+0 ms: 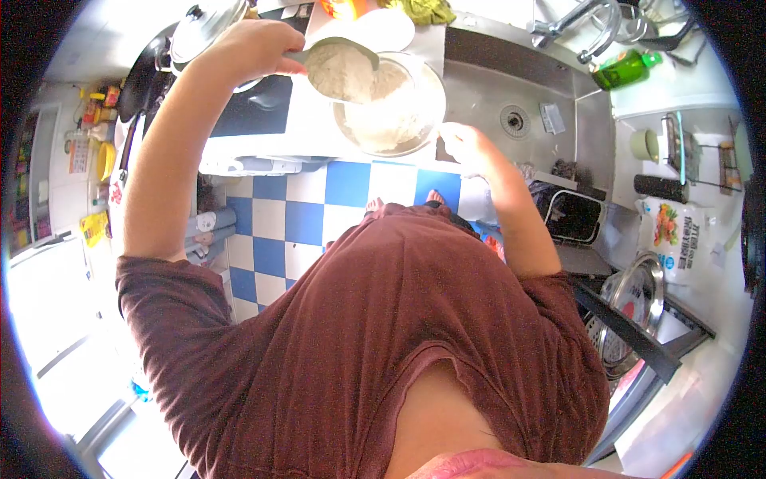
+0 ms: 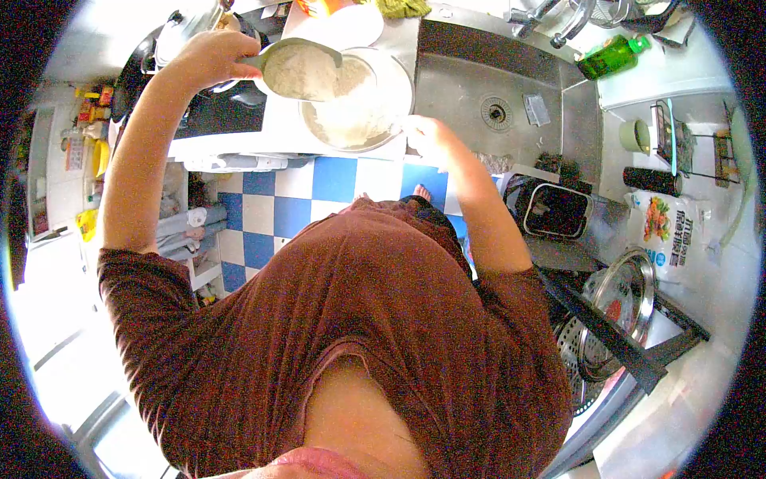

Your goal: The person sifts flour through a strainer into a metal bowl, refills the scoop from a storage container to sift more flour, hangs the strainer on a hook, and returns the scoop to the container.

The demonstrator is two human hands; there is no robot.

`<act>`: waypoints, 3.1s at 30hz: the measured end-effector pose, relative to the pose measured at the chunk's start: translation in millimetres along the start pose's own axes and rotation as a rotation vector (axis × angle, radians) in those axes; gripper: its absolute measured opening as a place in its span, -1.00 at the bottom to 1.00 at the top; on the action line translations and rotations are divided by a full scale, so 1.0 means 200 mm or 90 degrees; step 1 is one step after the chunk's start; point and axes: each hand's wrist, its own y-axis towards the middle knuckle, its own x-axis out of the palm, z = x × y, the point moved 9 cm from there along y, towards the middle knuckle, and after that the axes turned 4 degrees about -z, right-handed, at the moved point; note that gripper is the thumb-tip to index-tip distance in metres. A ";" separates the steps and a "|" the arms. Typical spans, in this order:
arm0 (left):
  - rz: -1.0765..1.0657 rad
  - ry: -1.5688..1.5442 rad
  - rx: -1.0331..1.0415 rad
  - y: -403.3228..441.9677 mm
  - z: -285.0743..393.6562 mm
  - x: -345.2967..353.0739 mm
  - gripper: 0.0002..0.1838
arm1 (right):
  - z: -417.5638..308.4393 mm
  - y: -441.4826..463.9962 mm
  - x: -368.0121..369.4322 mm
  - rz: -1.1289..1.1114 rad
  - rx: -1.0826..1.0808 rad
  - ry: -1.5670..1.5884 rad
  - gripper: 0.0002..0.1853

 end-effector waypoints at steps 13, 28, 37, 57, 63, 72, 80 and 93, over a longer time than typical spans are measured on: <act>-0.069 0.036 -0.038 0.02 0.02 0.02 -0.61 | -0.08 -0.06 -0.02 0.031 0.039 0.028 -0.64; -0.076 0.050 -0.047 0.03 0.03 0.01 -0.59 | -0.03 -0.05 -0.01 0.006 0.062 0.035 -0.66; -0.070 0.080 -0.064 0.05 0.04 0.02 -0.59 | -0.01 -0.05 -0.02 0.013 0.070 0.063 -0.67; -0.064 0.087 -0.040 0.06 0.04 0.02 -0.59 | -0.05 -0.04 -0.02 0.012 0.047 0.033 -0.68; -0.046 0.093 -0.037 0.06 0.03 0.02 -0.61 | -0.04 -0.04 -0.02 0.030 0.043 0.037 -0.66; -0.046 0.077 -0.028 0.04 0.04 0.00 -0.62 | -0.04 -0.03 -0.01 0.005 0.008 0.001 -0.68; -0.022 0.070 -0.035 0.03 0.05 0.00 -0.65 | -0.01 -0.04 -0.01 0.029 0.040 0.021 -0.69; -0.029 0.100 -0.032 0.02 0.05 0.00 -0.58 | -0.01 -0.05 -0.01 0.030 0.011 0.033 -0.68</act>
